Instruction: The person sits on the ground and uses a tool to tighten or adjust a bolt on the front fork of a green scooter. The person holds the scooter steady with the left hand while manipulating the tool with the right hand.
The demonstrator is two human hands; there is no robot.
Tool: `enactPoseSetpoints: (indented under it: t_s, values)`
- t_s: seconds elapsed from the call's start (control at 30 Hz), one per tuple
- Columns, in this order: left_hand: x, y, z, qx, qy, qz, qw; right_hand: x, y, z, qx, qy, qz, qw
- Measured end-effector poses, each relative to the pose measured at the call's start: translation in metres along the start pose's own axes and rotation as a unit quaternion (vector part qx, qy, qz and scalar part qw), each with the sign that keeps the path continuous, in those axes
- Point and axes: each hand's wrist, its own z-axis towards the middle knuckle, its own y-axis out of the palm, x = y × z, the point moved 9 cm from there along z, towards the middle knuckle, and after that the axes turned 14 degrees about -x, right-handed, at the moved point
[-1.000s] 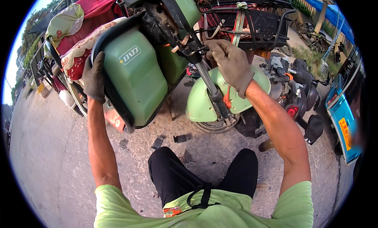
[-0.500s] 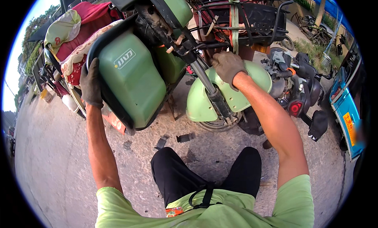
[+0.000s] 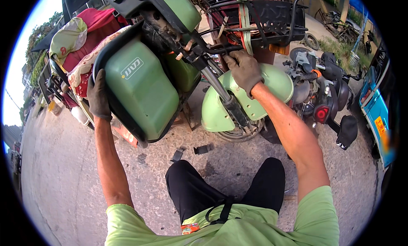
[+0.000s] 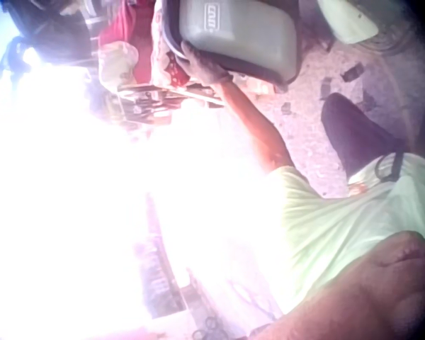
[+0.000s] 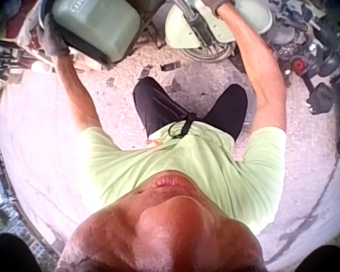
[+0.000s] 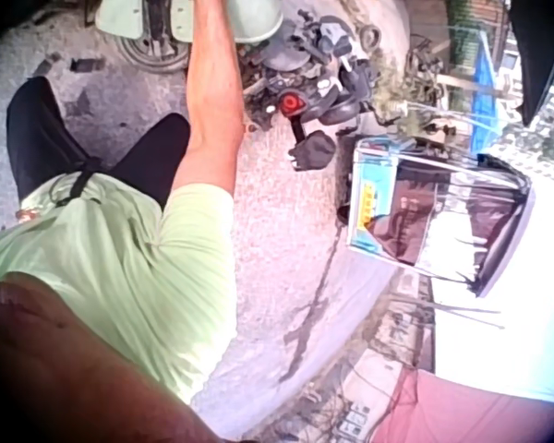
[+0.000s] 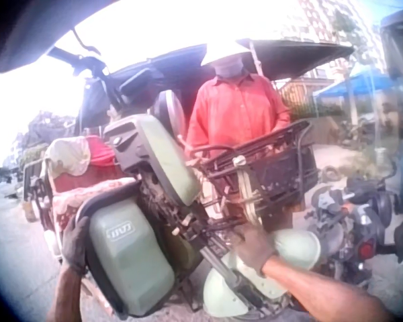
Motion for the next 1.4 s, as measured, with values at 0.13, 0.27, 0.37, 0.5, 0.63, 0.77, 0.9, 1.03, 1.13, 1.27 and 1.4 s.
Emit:
enactPoseSetpoints:
  t_s: [0.13,0.27,0.37,0.5,0.63,0.77,0.9,1.03,1.13,1.27,1.4]
  values:
    - [0.0,-0.001,-0.001,-0.006,-0.007,0.002,1.0,-0.003,-0.001,-0.006,-0.009,-0.007,-0.003,1.0]
    - [-0.004,0.002,0.002,-0.021,0.006,-0.045,0.999,-0.014,0.002,-0.017,-0.085,-0.034,0.083,0.992]
    - [-0.009,-0.002,0.004,-0.027,0.014,-0.056,0.998,-0.023,0.01,-0.032,-0.201,0.024,0.319,0.926]
    - [-0.011,-0.002,0.005,-0.033,0.011,-0.064,0.997,-0.034,0.001,-0.04,-0.286,0.084,0.395,0.869]
    - [-0.004,0.003,0.002,-0.036,0.008,-0.058,0.998,-0.054,-0.016,-0.038,-0.214,0.002,0.426,0.879]
    - [0.001,0.0,0.005,-0.031,0.027,-0.055,0.998,-0.059,-0.029,-0.021,-0.183,0.023,0.292,0.939]
    - [0.002,0.0,0.001,-0.036,0.024,-0.049,0.998,-0.083,-0.04,-0.008,-0.097,-0.073,0.043,0.992]
    - [0.007,0.001,-0.001,-0.04,0.028,-0.038,0.998,-0.112,-0.045,-0.006,-0.011,-0.2,-0.098,0.975]
    - [0.006,-0.001,-0.001,-0.032,0.031,-0.034,0.998,-0.103,-0.033,0.011,-0.066,-0.107,-0.065,0.99]
    - [0.004,0.001,0.0,-0.036,0.026,-0.048,0.998,-0.091,-0.028,0.024,-0.067,-0.085,-0.054,0.993]
    - [0.002,-0.001,0.001,-0.038,0.028,-0.032,0.998,-0.089,-0.023,0.029,-0.063,-0.097,-0.049,0.992]
